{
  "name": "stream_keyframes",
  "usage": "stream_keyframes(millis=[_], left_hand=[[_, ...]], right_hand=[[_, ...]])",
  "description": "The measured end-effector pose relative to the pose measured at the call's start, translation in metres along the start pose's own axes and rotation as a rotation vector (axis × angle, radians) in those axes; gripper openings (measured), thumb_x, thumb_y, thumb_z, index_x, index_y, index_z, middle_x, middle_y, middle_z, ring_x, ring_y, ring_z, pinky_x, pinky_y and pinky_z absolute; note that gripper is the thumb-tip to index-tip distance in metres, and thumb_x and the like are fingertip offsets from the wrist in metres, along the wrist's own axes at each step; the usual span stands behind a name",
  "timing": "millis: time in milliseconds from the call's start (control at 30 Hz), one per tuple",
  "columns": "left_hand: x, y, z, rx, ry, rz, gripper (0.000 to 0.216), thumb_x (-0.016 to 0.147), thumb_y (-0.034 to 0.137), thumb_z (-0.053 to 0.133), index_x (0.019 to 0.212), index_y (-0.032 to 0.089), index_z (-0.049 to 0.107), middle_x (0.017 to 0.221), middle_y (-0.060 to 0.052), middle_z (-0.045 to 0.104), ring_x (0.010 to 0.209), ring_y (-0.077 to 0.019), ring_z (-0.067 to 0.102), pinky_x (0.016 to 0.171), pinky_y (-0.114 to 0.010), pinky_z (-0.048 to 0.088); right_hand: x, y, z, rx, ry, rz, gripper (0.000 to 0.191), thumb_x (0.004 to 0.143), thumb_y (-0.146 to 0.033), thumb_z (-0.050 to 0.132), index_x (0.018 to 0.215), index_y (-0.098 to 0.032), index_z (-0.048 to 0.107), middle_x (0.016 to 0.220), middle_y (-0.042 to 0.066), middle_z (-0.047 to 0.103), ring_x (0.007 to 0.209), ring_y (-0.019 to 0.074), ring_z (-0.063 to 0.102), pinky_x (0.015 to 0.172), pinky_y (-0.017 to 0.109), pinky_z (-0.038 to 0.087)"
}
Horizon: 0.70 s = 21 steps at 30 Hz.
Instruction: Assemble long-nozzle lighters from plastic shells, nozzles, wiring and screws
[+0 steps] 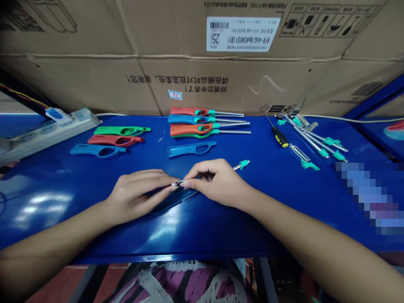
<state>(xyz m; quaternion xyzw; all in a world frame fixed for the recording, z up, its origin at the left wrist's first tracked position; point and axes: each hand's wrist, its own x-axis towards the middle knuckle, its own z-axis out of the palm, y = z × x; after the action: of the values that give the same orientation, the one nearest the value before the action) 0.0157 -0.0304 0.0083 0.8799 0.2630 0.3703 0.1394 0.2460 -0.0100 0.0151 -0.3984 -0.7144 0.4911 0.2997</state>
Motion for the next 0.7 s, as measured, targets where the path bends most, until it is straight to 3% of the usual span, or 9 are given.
stream_keyframes(millis=[133, 300, 433, 700], left_hand=[[-0.0006, -0.0004, 0.0005, 0.002, -0.016, 0.052, 0.019, 0.092, 0.01, 0.063, 0.109, 0.015, 0.07, 0.092, -0.008, 0.078, 0.079, -0.0161, 0.073, 0.077, -0.027, 0.06], [-0.0003, 0.0002, 0.0013, 0.008, 0.03, -0.079, 0.017, 0.094, 0.014, 0.063, 0.108, 0.018, 0.072, 0.095, -0.005, 0.079, 0.084, -0.015, 0.075, 0.079, -0.024, 0.06], [0.0003, 0.0003, 0.0, 0.004, 0.021, -0.067, 0.018, 0.095, 0.014, 0.06, 0.11, 0.018, 0.07, 0.096, -0.006, 0.078, 0.086, -0.0154, 0.074, 0.081, -0.025, 0.059], [-0.0022, 0.0005, 0.0004, 0.002, -0.059, 0.06, 0.019, 0.094, 0.008, 0.058, 0.111, 0.013, 0.064, 0.092, -0.008, 0.074, 0.082, -0.0162, 0.069, 0.078, -0.028, 0.059]], right_hand=[[0.0, -0.0017, -0.0006, 0.057, -0.043, 0.037, 0.022, 0.082, -0.037, 0.075, 0.077, -0.016, 0.074, 0.068, 0.002, 0.07, 0.057, 0.0106, 0.056, 0.052, 0.023, 0.042], [-0.0048, -0.0045, 0.0025, -0.134, 0.0, -0.121, 0.013, 0.087, -0.027, 0.07, 0.08, -0.016, 0.073, 0.055, -0.005, 0.053, 0.048, 0.0063, 0.04, 0.046, 0.02, 0.032], [-0.0073, -0.0056, 0.005, -0.154, 0.022, -0.235, 0.01, 0.088, -0.024, 0.069, 0.083, -0.016, 0.071, 0.068, -0.002, 0.062, 0.053, 0.0064, 0.046, 0.051, 0.02, 0.038], [-0.0074, -0.0086, 0.0014, -0.154, -0.008, -0.148, 0.013, 0.09, -0.022, 0.068, 0.078, -0.017, 0.07, 0.071, -0.001, 0.065, 0.059, 0.0089, 0.051, 0.054, 0.022, 0.039]])
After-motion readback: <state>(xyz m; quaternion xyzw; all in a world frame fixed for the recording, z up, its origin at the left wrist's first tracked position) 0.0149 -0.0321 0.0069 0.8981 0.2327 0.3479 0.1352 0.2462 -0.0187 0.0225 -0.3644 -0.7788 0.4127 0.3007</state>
